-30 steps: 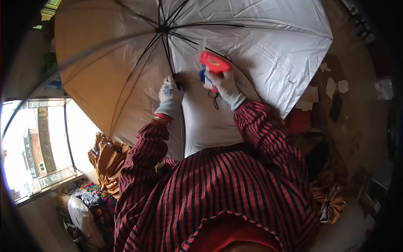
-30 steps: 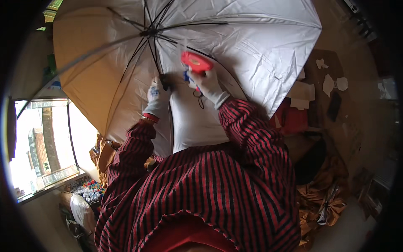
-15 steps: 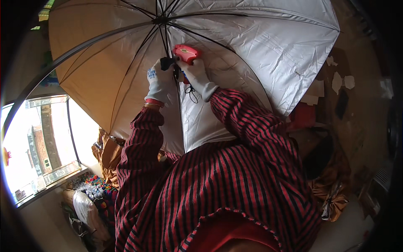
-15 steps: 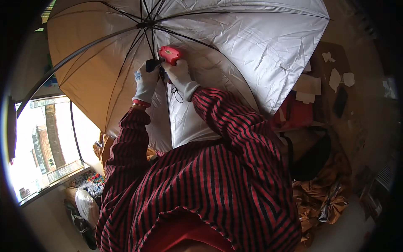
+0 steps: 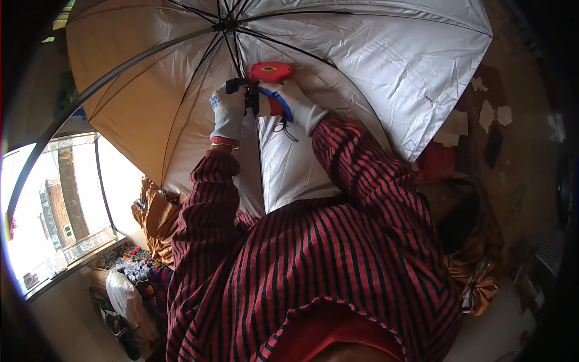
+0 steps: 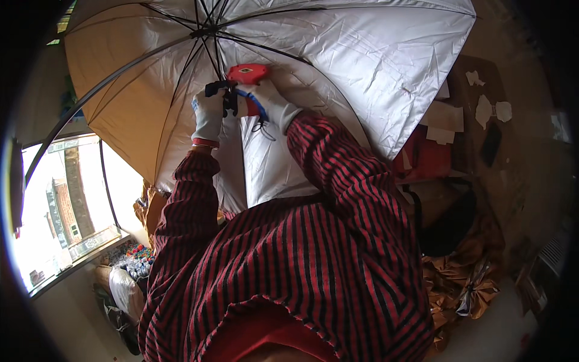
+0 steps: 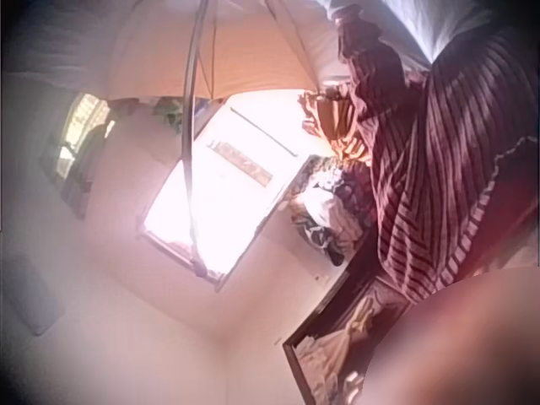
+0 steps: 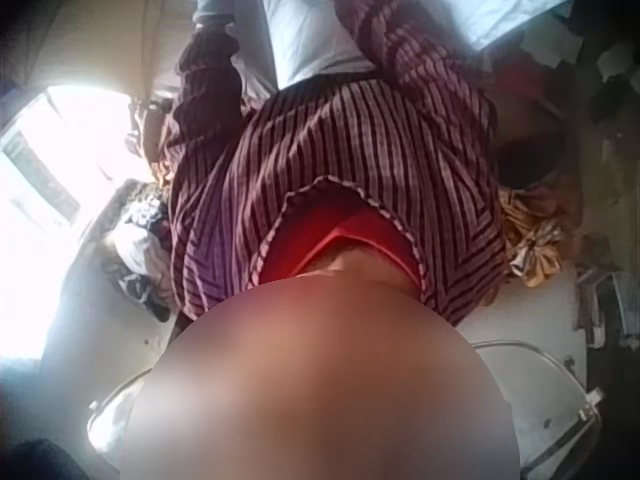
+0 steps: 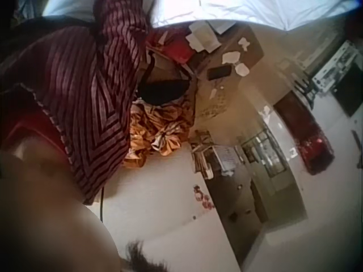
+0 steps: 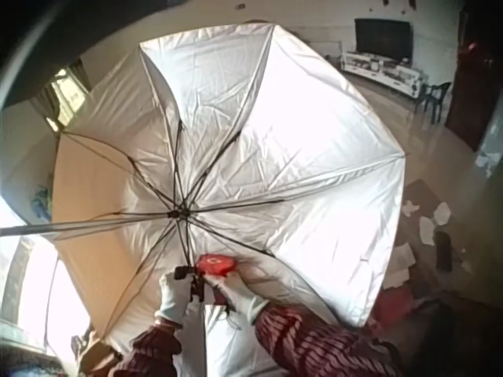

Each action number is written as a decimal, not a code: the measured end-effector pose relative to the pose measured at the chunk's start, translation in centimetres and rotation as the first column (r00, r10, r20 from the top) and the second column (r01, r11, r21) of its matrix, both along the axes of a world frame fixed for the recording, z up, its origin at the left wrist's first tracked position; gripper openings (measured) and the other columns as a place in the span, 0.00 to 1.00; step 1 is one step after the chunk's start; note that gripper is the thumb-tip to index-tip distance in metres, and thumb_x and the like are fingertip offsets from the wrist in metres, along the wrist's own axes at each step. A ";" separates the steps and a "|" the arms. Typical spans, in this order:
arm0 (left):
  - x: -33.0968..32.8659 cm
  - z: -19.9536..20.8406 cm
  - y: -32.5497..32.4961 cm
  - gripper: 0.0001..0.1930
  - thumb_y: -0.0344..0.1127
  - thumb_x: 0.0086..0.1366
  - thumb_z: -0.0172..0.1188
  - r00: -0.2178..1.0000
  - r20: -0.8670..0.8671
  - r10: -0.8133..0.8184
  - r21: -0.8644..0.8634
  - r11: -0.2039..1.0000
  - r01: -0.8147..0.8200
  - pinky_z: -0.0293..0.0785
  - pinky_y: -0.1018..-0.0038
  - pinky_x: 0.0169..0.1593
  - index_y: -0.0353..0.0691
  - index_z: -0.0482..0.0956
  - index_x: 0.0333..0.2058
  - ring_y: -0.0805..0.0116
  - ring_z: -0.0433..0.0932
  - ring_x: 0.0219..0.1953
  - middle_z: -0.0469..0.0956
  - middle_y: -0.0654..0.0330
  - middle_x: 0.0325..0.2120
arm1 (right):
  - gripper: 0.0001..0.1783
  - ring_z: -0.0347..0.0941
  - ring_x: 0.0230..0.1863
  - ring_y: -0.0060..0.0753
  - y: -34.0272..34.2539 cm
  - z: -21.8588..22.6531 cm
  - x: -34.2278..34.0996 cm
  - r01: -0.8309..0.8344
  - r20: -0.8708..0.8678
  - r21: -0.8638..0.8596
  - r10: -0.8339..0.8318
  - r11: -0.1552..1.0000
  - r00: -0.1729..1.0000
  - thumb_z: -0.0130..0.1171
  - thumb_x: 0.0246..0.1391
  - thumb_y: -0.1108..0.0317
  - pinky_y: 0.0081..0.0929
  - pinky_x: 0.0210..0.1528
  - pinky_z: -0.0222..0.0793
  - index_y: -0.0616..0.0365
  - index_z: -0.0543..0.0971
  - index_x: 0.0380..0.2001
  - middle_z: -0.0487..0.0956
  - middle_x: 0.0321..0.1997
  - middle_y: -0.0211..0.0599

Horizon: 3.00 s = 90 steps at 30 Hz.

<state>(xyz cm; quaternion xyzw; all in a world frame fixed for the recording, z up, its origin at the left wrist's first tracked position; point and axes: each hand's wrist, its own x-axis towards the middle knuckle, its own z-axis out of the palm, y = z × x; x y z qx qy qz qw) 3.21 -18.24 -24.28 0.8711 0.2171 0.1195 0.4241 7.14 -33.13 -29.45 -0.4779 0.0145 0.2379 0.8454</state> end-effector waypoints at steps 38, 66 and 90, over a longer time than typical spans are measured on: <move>-1.0 -1.3 0.8 0.13 0.45 0.59 0.57 0.988 0.007 -0.155 0.504 0.854 0.131 0.75 0.61 0.36 0.40 0.79 0.33 0.48 0.79 0.32 0.80 0.48 0.28 | 0.12 0.76 0.31 0.31 -0.9 1.1 2.3 -0.423 -0.211 0.484 0.571 0.766 0.793 0.58 0.56 0.62 0.30 0.32 0.74 0.59 0.75 0.37 0.79 0.32 0.35; -0.4 -3.9 1.9 0.35 0.45 0.53 0.63 0.976 -0.161 -0.145 0.500 0.841 0.207 0.73 0.56 0.46 0.41 0.61 0.57 0.48 0.76 0.45 0.71 0.49 0.48 | 0.24 0.77 0.37 0.30 -0.1 1.9 0.1 0.326 -0.010 0.225 -0.332 0.918 0.943 0.66 0.50 0.62 0.33 0.37 0.74 0.59 0.72 0.48 0.78 0.41 0.35; -0.1 0.7 0.3 0.19 0.45 0.56 0.60 0.989 -0.013 -0.145 0.353 0.925 0.140 0.74 0.59 0.45 0.43 0.76 0.44 0.48 0.78 0.42 0.78 0.49 0.38 | 0.12 0.72 0.27 0.18 0.7 1.8 0.5 0.168 0.298 -0.130 -0.123 0.977 0.947 0.61 0.51 0.64 0.25 0.31 0.68 0.63 0.79 0.33 0.78 0.26 0.27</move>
